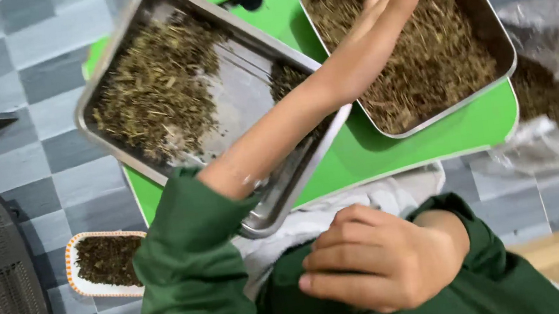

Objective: Manually sorting dried tea leaves by picking out stems and placing them into a separate container

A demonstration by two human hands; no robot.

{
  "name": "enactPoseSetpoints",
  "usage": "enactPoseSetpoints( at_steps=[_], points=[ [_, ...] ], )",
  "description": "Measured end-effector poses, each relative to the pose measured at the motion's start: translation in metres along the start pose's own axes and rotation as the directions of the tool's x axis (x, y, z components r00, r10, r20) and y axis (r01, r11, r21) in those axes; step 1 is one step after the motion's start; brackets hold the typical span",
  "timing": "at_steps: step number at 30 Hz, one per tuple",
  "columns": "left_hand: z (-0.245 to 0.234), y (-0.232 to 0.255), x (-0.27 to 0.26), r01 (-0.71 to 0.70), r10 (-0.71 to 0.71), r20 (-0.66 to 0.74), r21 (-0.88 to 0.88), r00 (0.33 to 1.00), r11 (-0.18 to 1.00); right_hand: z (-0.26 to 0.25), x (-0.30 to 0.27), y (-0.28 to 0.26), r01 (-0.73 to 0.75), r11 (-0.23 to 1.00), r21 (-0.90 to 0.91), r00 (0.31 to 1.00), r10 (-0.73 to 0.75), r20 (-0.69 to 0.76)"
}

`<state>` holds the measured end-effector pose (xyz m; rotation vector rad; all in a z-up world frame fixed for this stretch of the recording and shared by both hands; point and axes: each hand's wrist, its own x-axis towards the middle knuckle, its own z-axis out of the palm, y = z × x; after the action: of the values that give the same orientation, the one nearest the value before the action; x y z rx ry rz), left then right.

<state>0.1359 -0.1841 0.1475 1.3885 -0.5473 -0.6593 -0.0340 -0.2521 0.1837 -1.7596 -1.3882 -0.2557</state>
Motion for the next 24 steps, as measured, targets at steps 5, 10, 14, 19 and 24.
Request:
enactPoseSetpoints(
  at_steps=[5, 10, 14, 19, 24],
  points=[
    [-0.075, -0.01, -0.101, -0.181, 0.204, -0.066, 0.261, 0.977, 0.948, 0.045, -0.052, 0.037, -0.198, 0.859, -0.471, 0.646, 0.476, 0.597],
    [-0.116, -0.04, -0.225, -0.082, 0.177, -0.523, 0.2, 0.834, 0.976, 0.03, -0.024, 0.081, -0.424, 0.884, -0.195, 0.896, 0.441, 0.049],
    [-0.104, -0.068, -0.285, -0.058, 0.121, -0.792, 0.108, 0.598, 0.992, 0.025, -0.002, 0.035, -0.373, 0.881, -0.292, 0.797, 0.465, 0.385],
    [-0.09, -0.079, -0.297, -0.169, 0.096, -0.852, 0.009, 0.514, 0.986, -0.018, 0.069, -0.071, 0.237, 0.687, -0.687, 0.784, 0.282, 0.553],
    [-0.089, -0.089, -0.287, -0.169, 0.094, -0.847, 0.005, 0.523, 0.986, 0.044, 0.002, -0.116, 0.136, 0.568, -0.812, 0.674, 0.548, 0.496]
  ],
)
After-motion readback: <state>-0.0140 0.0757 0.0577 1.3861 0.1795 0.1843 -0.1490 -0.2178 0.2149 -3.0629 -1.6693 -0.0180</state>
